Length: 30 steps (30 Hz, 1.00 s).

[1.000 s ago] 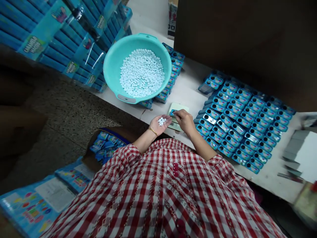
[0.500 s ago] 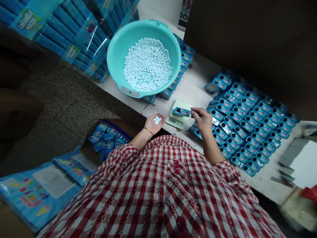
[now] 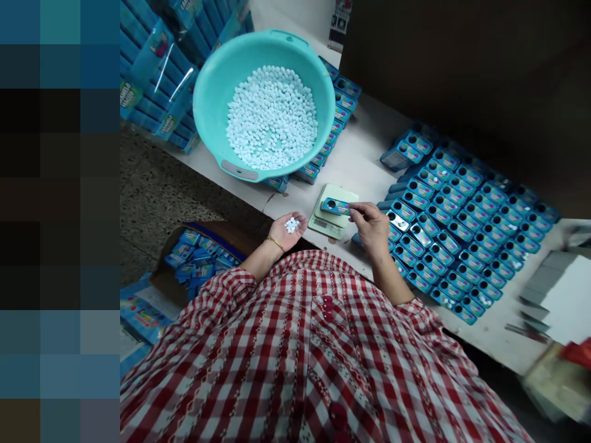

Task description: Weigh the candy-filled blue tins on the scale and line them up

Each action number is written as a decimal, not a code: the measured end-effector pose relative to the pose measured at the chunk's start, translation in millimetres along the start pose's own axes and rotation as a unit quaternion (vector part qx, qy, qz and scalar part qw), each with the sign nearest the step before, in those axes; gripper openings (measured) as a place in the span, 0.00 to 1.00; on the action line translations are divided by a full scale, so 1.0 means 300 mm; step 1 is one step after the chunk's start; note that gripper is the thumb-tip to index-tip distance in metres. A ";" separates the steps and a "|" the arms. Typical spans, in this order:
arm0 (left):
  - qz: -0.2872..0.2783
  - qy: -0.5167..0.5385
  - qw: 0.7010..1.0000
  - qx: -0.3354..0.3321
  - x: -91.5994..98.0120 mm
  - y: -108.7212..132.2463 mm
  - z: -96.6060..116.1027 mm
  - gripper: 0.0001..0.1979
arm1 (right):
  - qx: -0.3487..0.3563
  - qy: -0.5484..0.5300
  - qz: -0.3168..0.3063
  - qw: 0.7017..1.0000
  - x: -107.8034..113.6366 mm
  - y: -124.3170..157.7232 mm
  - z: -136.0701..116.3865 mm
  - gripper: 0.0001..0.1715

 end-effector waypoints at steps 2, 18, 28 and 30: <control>-0.021 -0.011 1.000 0.010 -0.019 0.003 -0.019 0.10 | 0.022 0.014 -0.036 0.999 -0.065 0.021 -0.039 0.10; -0.023 -0.012 0.999 0.037 0.068 0.015 0.068 0.09 | 0.145 0.365 -0.123 0.912 -0.093 -0.027 0.077 0.22; 0.007 -0.014 1.000 0.005 0.095 0.037 0.132 0.08 | 0.105 0.346 -0.139 0.922 -0.473 -0.182 -0.006 0.19; 0.010 -0.021 1.000 0.000 0.090 0.040 0.143 0.08 | 0.116 0.333 -0.131 0.926 -0.477 -0.203 0.004 0.19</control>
Point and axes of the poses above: each hand's wrist, its own y-axis away from the middle knuckle, its own x-axis out of the back of the hand, z = x × y, the point moved 8 cm from there along -y, towards the middle knuckle, and after that the axes turned 3 degrees about y, right-handed, at the moved point
